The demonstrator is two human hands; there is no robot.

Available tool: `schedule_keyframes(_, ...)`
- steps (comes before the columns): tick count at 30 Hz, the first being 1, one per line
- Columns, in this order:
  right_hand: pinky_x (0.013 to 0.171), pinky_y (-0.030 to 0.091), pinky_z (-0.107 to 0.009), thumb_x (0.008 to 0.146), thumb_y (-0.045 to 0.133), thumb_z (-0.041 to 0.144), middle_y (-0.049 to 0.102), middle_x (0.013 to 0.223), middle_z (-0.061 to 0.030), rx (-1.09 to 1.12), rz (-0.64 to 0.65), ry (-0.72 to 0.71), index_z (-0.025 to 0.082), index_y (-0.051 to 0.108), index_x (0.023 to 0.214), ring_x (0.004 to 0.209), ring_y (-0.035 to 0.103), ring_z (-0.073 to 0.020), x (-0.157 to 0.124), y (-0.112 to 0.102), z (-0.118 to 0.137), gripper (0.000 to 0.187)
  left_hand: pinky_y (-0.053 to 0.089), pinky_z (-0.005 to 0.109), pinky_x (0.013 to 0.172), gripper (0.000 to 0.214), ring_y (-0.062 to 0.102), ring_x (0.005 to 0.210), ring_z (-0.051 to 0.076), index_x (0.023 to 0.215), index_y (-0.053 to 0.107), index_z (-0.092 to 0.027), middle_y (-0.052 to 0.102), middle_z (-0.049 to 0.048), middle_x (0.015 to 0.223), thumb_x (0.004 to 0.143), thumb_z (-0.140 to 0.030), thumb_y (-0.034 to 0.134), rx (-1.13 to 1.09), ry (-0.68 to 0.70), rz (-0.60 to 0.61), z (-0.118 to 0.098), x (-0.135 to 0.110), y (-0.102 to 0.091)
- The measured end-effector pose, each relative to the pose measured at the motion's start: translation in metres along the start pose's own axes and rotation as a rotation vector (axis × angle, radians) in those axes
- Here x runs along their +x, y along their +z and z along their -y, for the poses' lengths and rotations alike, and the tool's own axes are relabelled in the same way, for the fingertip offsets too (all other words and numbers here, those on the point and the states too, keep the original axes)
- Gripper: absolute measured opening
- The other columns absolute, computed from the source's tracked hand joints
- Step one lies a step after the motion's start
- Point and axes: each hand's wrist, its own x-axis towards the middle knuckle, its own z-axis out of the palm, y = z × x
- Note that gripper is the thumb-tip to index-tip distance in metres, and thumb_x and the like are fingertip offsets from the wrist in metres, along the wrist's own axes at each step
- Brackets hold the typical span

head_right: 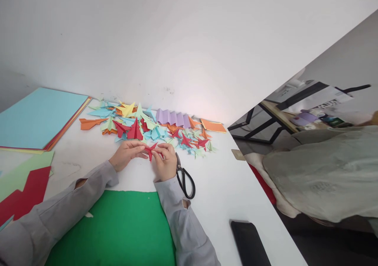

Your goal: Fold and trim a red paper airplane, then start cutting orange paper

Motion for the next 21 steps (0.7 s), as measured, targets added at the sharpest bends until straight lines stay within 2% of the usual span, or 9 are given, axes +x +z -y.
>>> schedule_keyframes(6,0.074,0.048,-0.035,0.077,0.061,0.024,0.058,0.083,-0.0044,0.005,-0.011,0.020,0.021,0.067,0.075,0.081,0.058,-0.0181,0.0003,-0.0008,-0.0032,0.007,0.053,0.036,0.071,0.021,0.066,0.076,0.021,0.081,0.066,-0.009,0.069,0.0086,0.074,0.065,-0.024,0.068,0.020,0.011,0.054,0.0040,0.0019,-0.0014)
schedule_keyframes(10,0.073,0.048,-0.035,0.078,0.060,0.025,0.059,0.081,-0.0043,0.001,-0.052,0.027,0.020,0.066,0.074,0.080,0.059,-0.0178,0.0008,-0.0011,-0.0039,0.009,0.053,0.037,0.069,0.029,0.067,0.074,0.020,0.096,0.062,-0.012,0.069,0.0071,0.074,0.070,-0.025,0.064,-0.023,0.053,-0.023,0.0035,0.0023,-0.0022)
schedule_keyframes(13,0.073,0.048,-0.035,0.078,0.060,0.025,0.058,0.081,-0.0043,-0.015,-0.055,0.012,0.020,0.065,0.074,0.080,0.058,-0.0176,0.0009,-0.0009,-0.0027,0.008,0.054,0.036,0.068,0.030,0.066,0.076,0.020,0.097,0.061,-0.013,0.069,0.0073,0.082,0.069,-0.024,0.064,0.005,0.088,-0.065,0.0023,0.0014,-0.0014)
schedule_keyframes(16,0.072,0.048,-0.035,0.079,0.059,0.023,0.058,0.082,-0.0044,-0.021,-0.057,-0.010,0.020,0.066,0.075,0.080,0.058,-0.0176,0.0006,-0.0006,-0.0014,0.009,0.054,0.034,0.066,0.031,0.065,0.076,0.018,0.092,0.064,-0.014,0.069,0.0070,0.086,0.063,-0.023,0.069,0.098,0.131,-0.075,0.0030,0.0011,-0.0002)
schedule_keyframes(21,0.073,0.048,-0.035,0.078,0.060,0.021,0.057,0.082,-0.0050,-0.027,-0.039,-0.023,0.020,0.067,0.076,0.080,0.057,-0.0179,-0.0002,0.0000,-0.0010,0.007,0.054,0.032,0.063,0.016,0.062,0.058,0.014,0.070,0.067,-0.012,0.065,0.0024,0.060,0.059,-0.023,0.071,0.208,0.145,-0.151,0.0071,0.0035,-0.0007)
